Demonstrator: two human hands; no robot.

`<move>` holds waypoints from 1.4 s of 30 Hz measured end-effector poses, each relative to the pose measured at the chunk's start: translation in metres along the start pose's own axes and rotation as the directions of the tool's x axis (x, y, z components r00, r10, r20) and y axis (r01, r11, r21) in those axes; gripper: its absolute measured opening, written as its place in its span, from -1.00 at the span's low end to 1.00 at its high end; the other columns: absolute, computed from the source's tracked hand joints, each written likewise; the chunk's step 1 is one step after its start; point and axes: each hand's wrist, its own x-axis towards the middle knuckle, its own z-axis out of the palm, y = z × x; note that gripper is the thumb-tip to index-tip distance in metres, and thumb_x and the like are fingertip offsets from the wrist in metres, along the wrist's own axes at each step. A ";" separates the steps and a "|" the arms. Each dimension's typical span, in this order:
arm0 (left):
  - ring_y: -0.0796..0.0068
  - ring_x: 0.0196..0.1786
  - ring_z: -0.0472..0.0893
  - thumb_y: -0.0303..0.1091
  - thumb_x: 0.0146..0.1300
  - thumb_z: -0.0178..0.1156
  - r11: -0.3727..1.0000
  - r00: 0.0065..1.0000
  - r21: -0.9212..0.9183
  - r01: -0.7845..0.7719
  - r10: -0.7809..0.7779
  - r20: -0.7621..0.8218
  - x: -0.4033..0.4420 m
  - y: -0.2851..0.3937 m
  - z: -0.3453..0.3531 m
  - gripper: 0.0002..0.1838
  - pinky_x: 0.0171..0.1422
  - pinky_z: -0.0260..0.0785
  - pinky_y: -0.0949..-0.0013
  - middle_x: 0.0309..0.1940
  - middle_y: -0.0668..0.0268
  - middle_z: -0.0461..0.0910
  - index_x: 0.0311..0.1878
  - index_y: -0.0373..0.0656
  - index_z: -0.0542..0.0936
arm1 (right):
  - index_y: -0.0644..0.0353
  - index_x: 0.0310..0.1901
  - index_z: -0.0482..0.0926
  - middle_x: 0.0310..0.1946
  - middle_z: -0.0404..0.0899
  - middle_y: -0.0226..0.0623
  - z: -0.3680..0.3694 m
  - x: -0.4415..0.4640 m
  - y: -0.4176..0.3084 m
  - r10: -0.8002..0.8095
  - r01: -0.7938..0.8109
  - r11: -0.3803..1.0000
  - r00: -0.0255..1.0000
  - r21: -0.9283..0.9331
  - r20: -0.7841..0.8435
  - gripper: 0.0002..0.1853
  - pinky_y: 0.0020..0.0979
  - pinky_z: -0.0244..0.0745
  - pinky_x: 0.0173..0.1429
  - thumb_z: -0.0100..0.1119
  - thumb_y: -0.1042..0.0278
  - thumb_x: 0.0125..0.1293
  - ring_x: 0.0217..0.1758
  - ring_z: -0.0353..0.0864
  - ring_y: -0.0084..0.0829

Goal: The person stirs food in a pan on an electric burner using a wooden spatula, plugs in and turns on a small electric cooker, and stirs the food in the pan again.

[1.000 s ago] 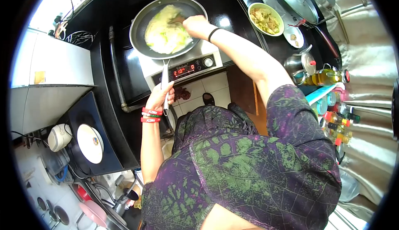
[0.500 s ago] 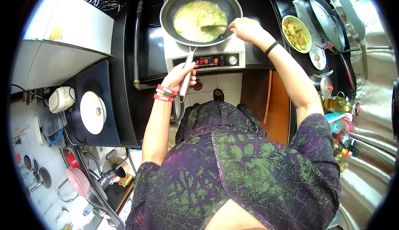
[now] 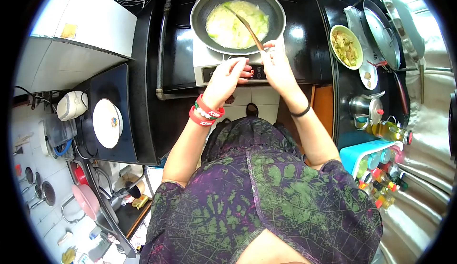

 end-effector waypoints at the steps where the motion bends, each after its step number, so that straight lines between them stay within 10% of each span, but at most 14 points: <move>1: 0.50 -0.17 0.60 -0.19 0.40 0.02 1.000 1.000 -0.004 0.001 -0.001 -0.002 -0.002 -0.001 -0.002 -0.63 -0.07 0.47 0.48 -0.17 0.21 0.59 0.07 -0.29 0.50 | 0.34 0.01 0.33 -0.32 0.52 0.09 -0.007 -0.009 -0.014 -0.006 0.006 1.000 1.000 -0.019 0.005 -0.76 -0.19 0.46 -0.15 -0.04 0.47 0.35 -0.26 0.60 -0.07; 5: 0.40 -0.17 0.57 -0.15 0.26 0.21 0.812 0.948 0.573 -0.112 0.261 -0.185 -0.011 -0.004 -0.019 -0.58 -0.04 0.44 0.36 -0.19 0.16 0.57 0.02 -0.28 0.50 | 0.38 -0.02 0.46 -0.39 0.56 0.07 -0.016 0.000 0.004 -0.487 0.413 0.851 0.853 -0.325 -0.190 -0.73 -0.16 0.49 -0.18 -0.08 0.39 0.36 -0.37 0.57 0.05; 6: 0.34 -0.19 0.56 -0.13 0.20 0.26 0.573 0.898 0.819 -0.033 0.378 -0.228 -0.020 -0.009 -0.029 -0.56 -0.05 0.44 0.32 -0.22 0.13 0.56 -0.02 -0.30 0.51 | 0.34 -0.05 0.50 -0.41 0.57 0.09 -0.033 0.008 0.011 -0.274 0.253 0.925 0.961 -0.283 -0.034 -0.71 -0.16 0.50 -0.18 -0.10 0.34 0.35 -0.36 0.58 0.06; 7: 0.23 -0.22 0.54 -0.05 0.07 0.36 0.601 0.865 0.797 -0.065 0.431 -0.255 -0.014 -0.024 -0.036 -0.47 -0.05 0.42 0.26 -0.26 0.07 0.54 -0.08 -0.32 0.50 | 0.31 -0.07 0.54 -0.43 0.57 0.11 -0.051 0.016 0.018 -0.039 0.076 0.948 0.991 -0.308 0.125 -0.68 -0.16 0.51 -0.17 -0.13 0.28 0.34 -0.34 0.58 0.06; 10: 0.40 -0.33 0.54 0.08 0.03 0.37 0.762 0.972 0.629 0.154 -0.003 -0.234 -0.004 -0.044 -0.060 -0.37 -0.19 0.42 0.33 -0.35 0.16 0.59 -0.14 -0.38 0.51 | 0.24 -0.11 0.61 -0.30 0.60 0.03 -0.080 0.025 0.003 -0.216 0.290 0.778 0.957 -0.558 0.196 -0.72 -0.18 0.50 -0.06 -0.03 0.31 0.30 -0.17 0.59 -0.01; 13: 0.61 -0.44 0.52 0.06 0.13 0.31 0.806 0.932 0.473 0.355 -0.346 -0.109 0.014 -0.044 -0.077 -0.48 -0.33 0.41 0.52 -0.42 0.25 0.56 -0.25 -0.32 0.53 | 0.16 -0.17 0.65 -0.36 0.62 -0.05 -0.121 0.056 -0.055 0.004 0.420 0.434 0.884 -0.797 0.467 -0.77 -0.21 0.52 -0.11 0.05 0.33 0.23 -0.24 0.62 -0.08; 18: 0.53 -0.45 0.60 -0.10 0.14 0.35 0.899 0.898 -0.047 0.436 -0.431 0.084 0.011 -0.055 -0.064 -0.56 -0.28 0.62 0.38 -0.44 0.27 0.55 -0.18 -0.27 0.45 | 0.18 -0.27 0.67 -0.41 0.62 -0.07 -0.085 0.102 -0.048 0.075 0.633 0.171 0.756 -0.755 0.651 -0.81 -0.23 0.54 -0.16 0.11 0.38 0.13 -0.27 0.63 -0.10; 28: 0.78 -0.66 0.26 -0.18 0.35 0.12 0.610 0.846 -0.587 0.532 -0.380 0.373 0.022 -0.072 -0.067 -0.79 -0.65 0.13 0.64 -0.64 0.56 0.28 -0.24 -0.13 0.44 | 0.19 -0.19 0.63 -0.32 0.63 -0.09 -0.106 0.119 -0.025 -0.119 0.539 0.434 0.828 -0.721 0.548 -0.75 -0.20 0.51 -0.07 0.03 0.24 0.29 -0.17 0.61 -0.10; 32: 0.82 -0.73 0.17 -0.28 0.38 0.07 0.688 0.878 -0.550 0.473 -0.314 0.362 0.020 -0.073 -0.052 -0.79 -0.70 0.03 0.65 -0.69 0.58 0.20 -0.36 -0.02 0.29 | 0.31 -0.20 0.57 -0.45 0.54 0.07 -0.116 0.116 0.020 -0.282 0.502 0.617 0.860 -0.606 0.425 -0.67 -0.20 0.46 -0.19 0.02 0.16 0.33 -0.32 0.60 -0.11; 36: 0.81 -0.72 0.17 -0.36 0.37 0.07 0.728 0.920 -0.573 0.376 -0.219 0.326 0.014 -0.075 -0.043 -0.92 -0.69 0.04 0.65 -0.66 0.55 0.22 -0.21 -0.07 0.37 | 0.29 -0.24 0.61 -0.63 0.31 -0.65 -0.124 0.101 0.041 0.212 -0.148 0.968 0.914 -0.202 0.345 -0.71 -0.59 0.14 -0.52 0.07 0.20 0.35 -0.63 0.18 -0.73; 42: 0.79 -0.72 0.18 -0.39 0.36 0.06 0.720 0.937 -0.616 0.320 -0.145 0.318 0.013 -0.079 -0.036 -0.93 -0.71 0.04 0.64 -0.65 0.52 0.21 -0.18 -0.09 0.37 | 0.22 -0.05 0.52 -0.55 0.35 -0.63 -0.134 0.086 0.076 0.212 -0.237 0.971 0.882 0.008 0.421 -0.78 -0.73 0.09 -0.58 -0.01 0.34 0.38 -0.66 0.17 -0.82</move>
